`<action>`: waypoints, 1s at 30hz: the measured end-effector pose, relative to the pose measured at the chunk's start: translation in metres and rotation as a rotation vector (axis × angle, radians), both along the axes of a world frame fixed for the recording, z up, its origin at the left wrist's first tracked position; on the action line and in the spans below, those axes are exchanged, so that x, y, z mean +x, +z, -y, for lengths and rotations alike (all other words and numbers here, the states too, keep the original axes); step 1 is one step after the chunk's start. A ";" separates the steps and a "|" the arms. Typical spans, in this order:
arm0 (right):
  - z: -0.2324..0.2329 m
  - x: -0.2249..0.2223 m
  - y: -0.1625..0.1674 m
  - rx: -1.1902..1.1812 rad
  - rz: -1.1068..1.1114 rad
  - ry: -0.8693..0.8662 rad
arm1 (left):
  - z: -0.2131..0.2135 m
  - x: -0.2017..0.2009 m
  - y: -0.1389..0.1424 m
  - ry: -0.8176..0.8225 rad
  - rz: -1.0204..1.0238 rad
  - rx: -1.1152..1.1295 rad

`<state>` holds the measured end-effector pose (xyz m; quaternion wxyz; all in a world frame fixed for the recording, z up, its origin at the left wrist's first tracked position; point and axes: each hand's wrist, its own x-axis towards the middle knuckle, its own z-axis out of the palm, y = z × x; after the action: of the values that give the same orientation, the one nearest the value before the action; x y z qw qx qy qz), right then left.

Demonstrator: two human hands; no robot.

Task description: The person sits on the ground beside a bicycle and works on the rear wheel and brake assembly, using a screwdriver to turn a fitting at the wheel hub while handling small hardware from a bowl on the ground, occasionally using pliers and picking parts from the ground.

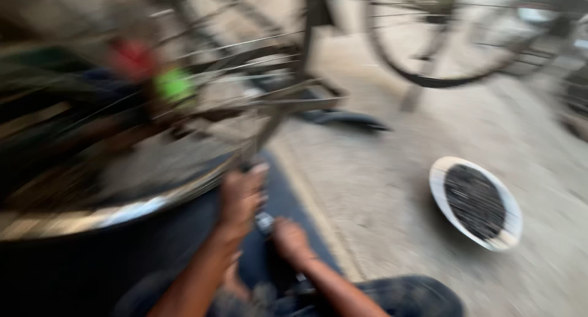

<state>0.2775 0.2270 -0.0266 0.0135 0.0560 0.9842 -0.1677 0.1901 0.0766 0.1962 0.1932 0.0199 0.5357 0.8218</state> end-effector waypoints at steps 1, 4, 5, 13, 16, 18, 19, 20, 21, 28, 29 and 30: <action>-0.003 0.001 0.007 -0.027 0.004 -0.003 | -0.004 0.004 0.008 -0.003 -0.025 0.034; 0.000 0.003 0.038 -0.027 0.063 0.025 | -0.008 0.012 0.036 0.025 -0.056 0.038; 0.001 0.006 0.054 -0.032 0.120 0.009 | -0.009 0.017 0.049 0.032 -0.045 0.045; 0.023 -0.019 0.058 -0.026 0.188 -0.033 | -0.002 0.003 0.051 0.075 0.014 0.037; 0.023 -0.019 0.052 -0.010 0.132 0.026 | -0.010 0.003 0.040 0.107 0.027 0.051; 0.022 -0.015 0.053 0.018 0.041 0.134 | -0.021 0.007 0.034 0.137 0.050 0.081; 0.022 -0.014 0.054 -0.025 0.071 0.112 | -0.025 0.008 0.030 0.165 0.016 0.060; 0.023 -0.012 0.055 -0.067 0.097 0.089 | -0.030 0.008 0.026 0.192 -0.020 0.039; 0.024 -0.012 0.056 -0.111 0.126 0.065 | -0.033 0.008 0.021 0.220 -0.055 0.016; 0.036 -0.026 0.069 -0.120 0.161 0.016 | -0.038 -0.013 -0.001 0.291 -0.155 -0.054; 0.037 -0.027 0.071 -0.130 0.177 0.002 | -0.037 -0.013 0.001 0.288 -0.146 -0.040; 0.038 -0.029 0.073 -0.140 0.193 -0.012 | -0.035 -0.013 0.002 0.285 -0.139 -0.026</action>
<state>0.2482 0.1887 0.0460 0.1113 0.0767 0.9638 -0.2300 0.1766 0.1118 0.1983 0.0373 -0.0021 0.5558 0.8305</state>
